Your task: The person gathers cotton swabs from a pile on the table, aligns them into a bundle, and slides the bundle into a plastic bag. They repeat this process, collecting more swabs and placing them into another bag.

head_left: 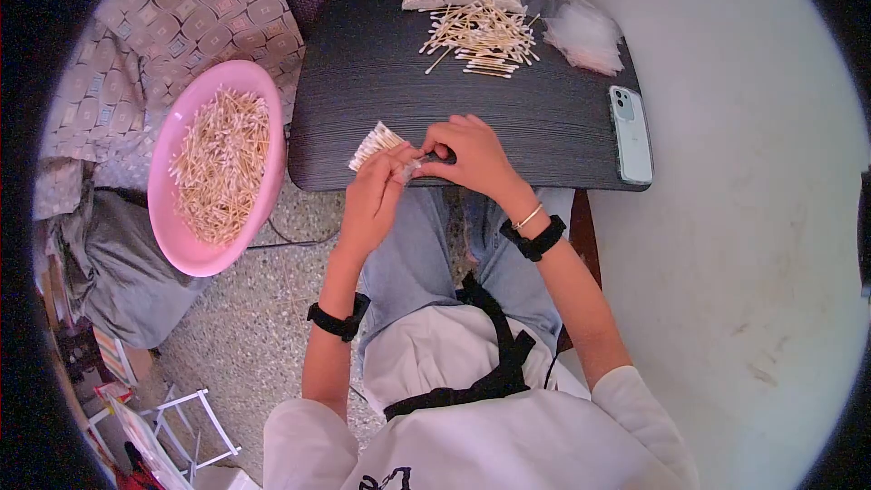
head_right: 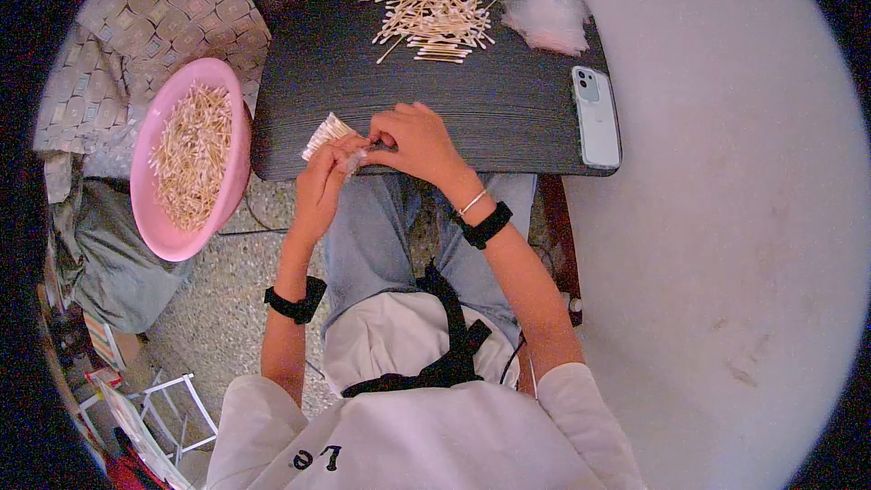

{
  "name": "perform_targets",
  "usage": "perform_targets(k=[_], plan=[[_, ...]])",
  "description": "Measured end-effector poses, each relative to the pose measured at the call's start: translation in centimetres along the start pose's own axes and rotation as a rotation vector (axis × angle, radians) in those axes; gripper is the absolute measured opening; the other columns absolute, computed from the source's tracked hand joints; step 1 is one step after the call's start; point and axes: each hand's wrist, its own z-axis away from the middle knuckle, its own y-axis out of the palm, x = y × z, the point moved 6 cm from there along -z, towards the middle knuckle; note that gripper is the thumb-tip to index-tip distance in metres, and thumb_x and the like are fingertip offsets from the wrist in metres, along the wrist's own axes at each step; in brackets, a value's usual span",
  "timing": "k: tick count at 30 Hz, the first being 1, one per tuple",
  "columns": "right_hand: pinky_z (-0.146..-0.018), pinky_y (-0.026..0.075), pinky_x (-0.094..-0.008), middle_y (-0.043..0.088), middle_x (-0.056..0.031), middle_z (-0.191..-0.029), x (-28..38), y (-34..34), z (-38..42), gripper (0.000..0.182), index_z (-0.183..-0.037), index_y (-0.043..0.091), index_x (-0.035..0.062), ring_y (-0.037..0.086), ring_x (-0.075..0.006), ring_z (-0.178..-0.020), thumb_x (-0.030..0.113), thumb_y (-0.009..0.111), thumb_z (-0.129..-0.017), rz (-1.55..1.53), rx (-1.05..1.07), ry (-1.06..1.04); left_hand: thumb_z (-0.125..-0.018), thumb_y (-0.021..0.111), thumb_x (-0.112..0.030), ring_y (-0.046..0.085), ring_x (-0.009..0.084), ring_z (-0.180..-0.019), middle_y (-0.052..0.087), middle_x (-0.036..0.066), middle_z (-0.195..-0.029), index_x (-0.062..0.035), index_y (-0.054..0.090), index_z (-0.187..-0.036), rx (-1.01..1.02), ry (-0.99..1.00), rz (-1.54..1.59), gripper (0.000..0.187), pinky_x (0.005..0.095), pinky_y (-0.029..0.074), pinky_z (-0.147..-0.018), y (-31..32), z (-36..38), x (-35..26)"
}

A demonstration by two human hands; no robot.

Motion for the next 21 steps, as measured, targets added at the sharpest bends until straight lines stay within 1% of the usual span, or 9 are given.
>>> perform_targets(k=[2, 3, 6, 8, 11, 15, 18, 21], plan=[[-0.07, 0.038, -0.0311, 0.054, 0.0031, -0.068, -0.1, -0.2, 0.0, 0.029, -0.087, 0.065, 0.0153, 0.053, -0.0169, -0.07, 0.037, 0.079, -0.073, -0.044, -0.009, -0.03, -0.091, 0.054, -0.009, 0.055, 0.0316, -0.124, 0.063, 0.015, -0.125, -0.0052, 0.049, -0.093, -0.012, -0.002, 0.017, 0.006, 0.0376, 0.042, -0.101, -0.1, -0.1, -0.1], [-0.07, 0.038, -0.031, 0.054, 0.0032, -0.068, -0.1, -0.3, 0.0, 0.028, -0.087, 0.065, 0.0152, 0.052, -0.0165, -0.07, 0.035, 0.079, -0.073, -0.065, -0.015, -0.045, -0.089, 0.057, -0.008, 0.055, 0.031, -0.123, 0.064, 0.014, -0.125, -0.005, 0.051, -0.097, -0.034, 0.004, 0.004, 0.011, 0.0376, 0.042, -0.101, -0.1, 0.0, -0.3], [-0.071, 0.037, -0.0311, 0.057, 0.0032, -0.071, 0.1, -0.4, 0.0, 0.024, -0.087, 0.066, 0.0143, 0.051, -0.0158, -0.067, 0.031, 0.078, -0.076, -0.137, -0.07, -0.038, -0.084, 0.066, -0.009, 0.057, 0.0302, -0.12, 0.065, 0.012, -0.123, -0.0037, 0.055, -0.111, -0.101, 0.043, -0.071, 0.029, 0.0385, 0.043, -0.1, 0.2, 0.0, -1.0], [-0.071, 0.037, -0.0312, 0.058, 0.0024, -0.073, 0.1, -0.5, 0.0, 0.021, -0.086, 0.065, 0.0131, 0.05, -0.016, -0.066, 0.029, 0.076, -0.078, -0.195, -0.051, -0.012, -0.082, 0.069, -0.011, 0.058, 0.0308, -0.116, 0.065, 0.011, -0.121, -0.0019, 0.056, -0.122, -0.143, 0.097, -0.166, 0.043, 0.0401, 0.044, -0.097, 0.4, -0.1, -1.6], [-0.071, 0.037, -0.0307, 0.059, 0.0014, -0.074, -0.3, -0.3, 0.2, 0.017, -0.086, 0.063, 0.0118, 0.049, -0.0162, -0.064, 0.026, 0.072, -0.082, -0.219, -0.046, -0.019, -0.081, 0.072, -0.011, 0.06, 0.0297, -0.112, 0.068, 0.01, -0.117, -0.0014, 0.059, -0.12, -0.202, 0.023, -0.201, 0.042, 0.0387, 0.046, -0.095, 0.8, 0.1, -0.5], [-0.07, 0.036, -0.0302, 0.059, 0.0006, -0.076, -0.1, -0.2, 0.1, 0.014, -0.085, 0.061, 0.0108, 0.049, -0.0162, -0.063, 0.023, 0.068, -0.086, -0.199, -0.058, -0.044, -0.08, 0.074, -0.011, 0.062, 0.028, -0.109, 0.071, 0.009, -0.108, -0.0007, 0.061, -0.115, -0.266, 0.068, -0.229, 0.038, 0.0373, 0.047, -0.094, 0.9, -0.1, -0.4], [-0.071, 0.036, -0.0303, 0.059, 0.0007, -0.077, -0.3, -0.1, 0.2, 0.015, -0.085, 0.061, 0.0109, 0.05, -0.0161, -0.065, 0.024, 0.068, -0.087, -0.21, -0.063, -0.024, -0.08, 0.074, -0.01, 0.064, 0.0279, -0.106, 0.071, 0.01, -0.105, -0.0007, 0.061, -0.114, -0.286, 0.057, -0.239, 0.038, 0.0373, 0.049, -0.091, 1.0, -0.1, -0.6], [-0.074, 0.036, -0.0307, 0.06, 0.0011, -0.077, -0.2, -0.2, 0.4, 0.016, -0.085, 0.062, 0.0111, 0.051, -0.0164, -0.068, 0.026, 0.067, -0.088, -0.183, 0.003, -0.076, -0.081, 0.072, -0.009, 0.066, 0.0296, -0.1, 0.071, 0.011, -0.104, -0.0026, 0.062, -0.114, -0.318, 0.024, -0.216, 0.034, 0.0374, 0.051, -0.086, 1.1, -0.2, -0.6]])
